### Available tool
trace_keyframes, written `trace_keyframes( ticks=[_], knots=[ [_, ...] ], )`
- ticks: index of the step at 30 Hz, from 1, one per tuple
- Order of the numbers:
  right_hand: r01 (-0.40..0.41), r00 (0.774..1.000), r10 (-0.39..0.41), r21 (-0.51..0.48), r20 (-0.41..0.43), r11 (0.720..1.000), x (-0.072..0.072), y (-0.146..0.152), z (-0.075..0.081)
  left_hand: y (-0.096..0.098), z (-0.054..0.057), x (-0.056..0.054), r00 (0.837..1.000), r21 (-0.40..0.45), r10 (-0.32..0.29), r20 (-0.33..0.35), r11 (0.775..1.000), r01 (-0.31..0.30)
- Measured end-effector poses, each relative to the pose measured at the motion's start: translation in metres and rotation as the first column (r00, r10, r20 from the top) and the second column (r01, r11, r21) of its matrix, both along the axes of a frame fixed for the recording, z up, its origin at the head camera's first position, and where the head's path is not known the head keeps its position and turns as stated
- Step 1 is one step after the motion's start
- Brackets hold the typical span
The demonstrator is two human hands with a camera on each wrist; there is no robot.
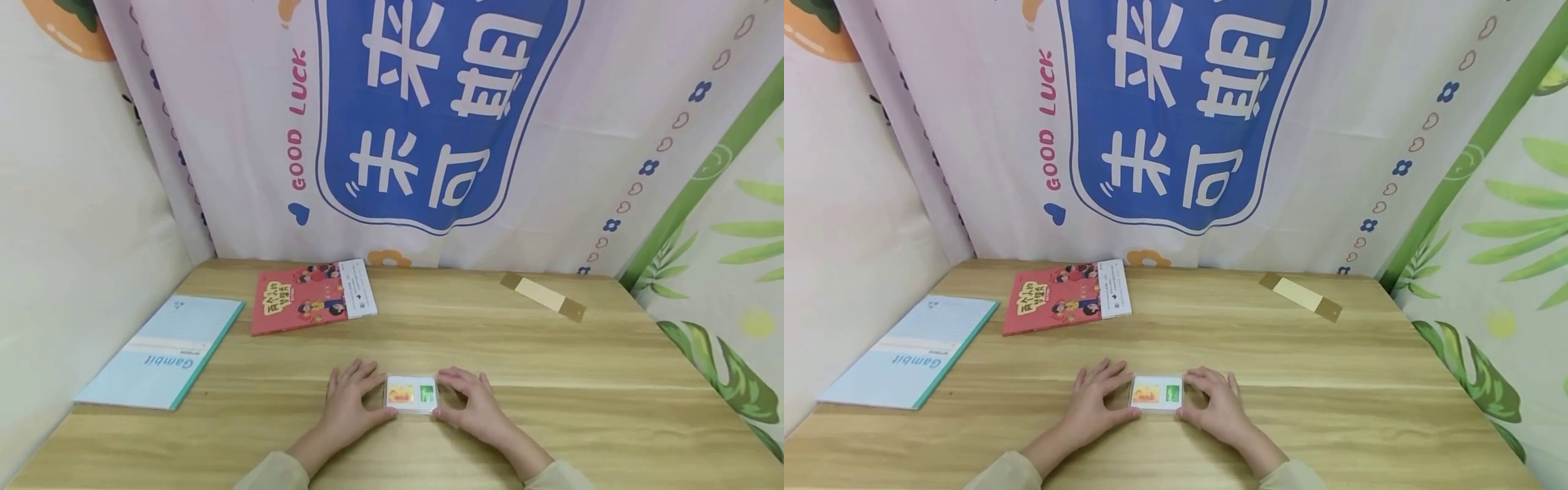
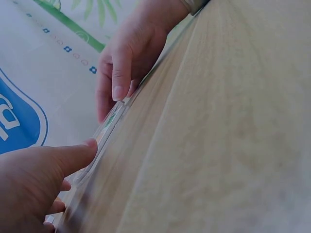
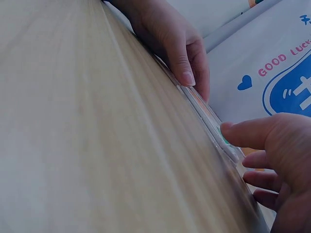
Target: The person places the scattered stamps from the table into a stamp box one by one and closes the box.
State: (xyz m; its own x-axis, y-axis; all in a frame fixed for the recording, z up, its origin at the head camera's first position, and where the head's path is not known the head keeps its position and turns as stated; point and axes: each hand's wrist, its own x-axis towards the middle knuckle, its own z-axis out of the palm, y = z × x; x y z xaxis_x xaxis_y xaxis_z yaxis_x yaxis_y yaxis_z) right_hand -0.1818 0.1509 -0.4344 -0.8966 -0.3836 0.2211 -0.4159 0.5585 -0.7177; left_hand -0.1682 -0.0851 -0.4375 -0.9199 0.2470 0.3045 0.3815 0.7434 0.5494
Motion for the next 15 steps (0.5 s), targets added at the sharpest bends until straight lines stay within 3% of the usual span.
trace_keyframes(
  ticks=[15],
  knots=[
    [0.010,1.000,-0.010,0.025,0.006,1.000,0.0007,-0.0010,0.0022,0.0010,0.0000,-0.0006,1.000,-0.024,0.008,-0.015,1.000,-0.008]
  ],
)
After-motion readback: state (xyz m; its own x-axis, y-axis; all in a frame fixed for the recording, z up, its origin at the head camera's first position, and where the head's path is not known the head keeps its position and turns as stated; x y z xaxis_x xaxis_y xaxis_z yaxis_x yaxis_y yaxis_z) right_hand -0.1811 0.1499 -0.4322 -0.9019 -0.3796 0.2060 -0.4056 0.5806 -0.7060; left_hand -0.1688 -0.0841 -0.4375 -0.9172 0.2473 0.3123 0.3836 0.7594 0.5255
